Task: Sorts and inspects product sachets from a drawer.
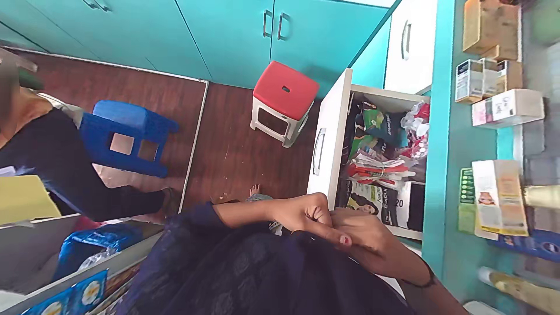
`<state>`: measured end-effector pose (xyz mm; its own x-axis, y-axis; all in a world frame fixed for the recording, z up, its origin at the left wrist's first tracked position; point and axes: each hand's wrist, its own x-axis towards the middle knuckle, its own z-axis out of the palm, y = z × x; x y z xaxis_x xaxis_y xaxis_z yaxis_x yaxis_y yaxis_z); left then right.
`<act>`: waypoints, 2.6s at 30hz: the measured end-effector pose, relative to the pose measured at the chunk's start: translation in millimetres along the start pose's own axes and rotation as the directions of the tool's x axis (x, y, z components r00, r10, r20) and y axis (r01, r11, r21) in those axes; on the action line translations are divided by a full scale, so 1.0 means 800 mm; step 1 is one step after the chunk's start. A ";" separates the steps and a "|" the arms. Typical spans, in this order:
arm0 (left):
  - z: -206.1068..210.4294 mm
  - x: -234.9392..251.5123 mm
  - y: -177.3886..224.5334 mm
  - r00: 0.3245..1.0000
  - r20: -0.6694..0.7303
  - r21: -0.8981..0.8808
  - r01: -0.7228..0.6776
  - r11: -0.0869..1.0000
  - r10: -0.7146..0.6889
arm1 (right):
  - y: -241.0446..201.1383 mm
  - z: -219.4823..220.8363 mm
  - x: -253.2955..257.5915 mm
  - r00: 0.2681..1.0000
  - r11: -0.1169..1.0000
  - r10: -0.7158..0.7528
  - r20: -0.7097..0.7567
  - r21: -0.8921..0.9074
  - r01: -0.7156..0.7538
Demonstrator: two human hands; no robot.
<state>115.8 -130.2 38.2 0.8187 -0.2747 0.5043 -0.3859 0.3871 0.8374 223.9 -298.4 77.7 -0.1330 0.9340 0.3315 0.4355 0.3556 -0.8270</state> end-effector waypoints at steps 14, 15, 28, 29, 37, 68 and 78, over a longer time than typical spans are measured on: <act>-0.030 0.023 0.002 0.929 -0.341 0.073 0.177 0.981 -0.142 | 0.017 -0.035 -0.011 0.942 0.937 0.234 -0.242 -0.202 -0.284; -0.042 0.026 0.005 0.921 -0.362 0.169 0.216 0.962 -0.143 | 0.017 -0.042 -0.013 0.918 0.896 0.274 -0.286 -0.270 -0.352; -0.059 0.018 0.022 0.832 -0.147 0.644 0.491 0.587 -0.535 | 0.010 -0.062 -0.018 0.861 0.714 0.447 -0.241 -0.483 -0.506; -0.057 0.017 0.020 0.829 -0.162 0.648 0.499 0.575 -0.536 | 0.010 -0.061 -0.018 0.856 0.709 0.453 -0.250 -0.481 -0.516; -0.057 0.021 0.021 0.800 -0.168 0.622 0.539 0.568 -0.576 | 0.004 -0.068 -0.028 0.845 0.704 0.483 -0.231 -0.471 -0.531; -0.095 -0.019 0.050 0.863 -0.472 0.392 0.388 0.835 -0.179 | 0.115 0.007 -0.143 0.594 0.499 0.656 -0.465 -0.323 -0.804; -0.089 0.013 0.030 0.877 -0.462 0.213 0.255 0.943 -0.133 | 0.065 -0.012 -0.048 0.655 0.754 0.559 -0.508 -0.017 -0.656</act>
<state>145.2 -61.3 48.2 0.9656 0.1146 0.2333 -0.2456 0.1079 0.9634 260.4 -316.3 26.3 0.6087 0.7932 -0.0142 0.4306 -0.3454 -0.8338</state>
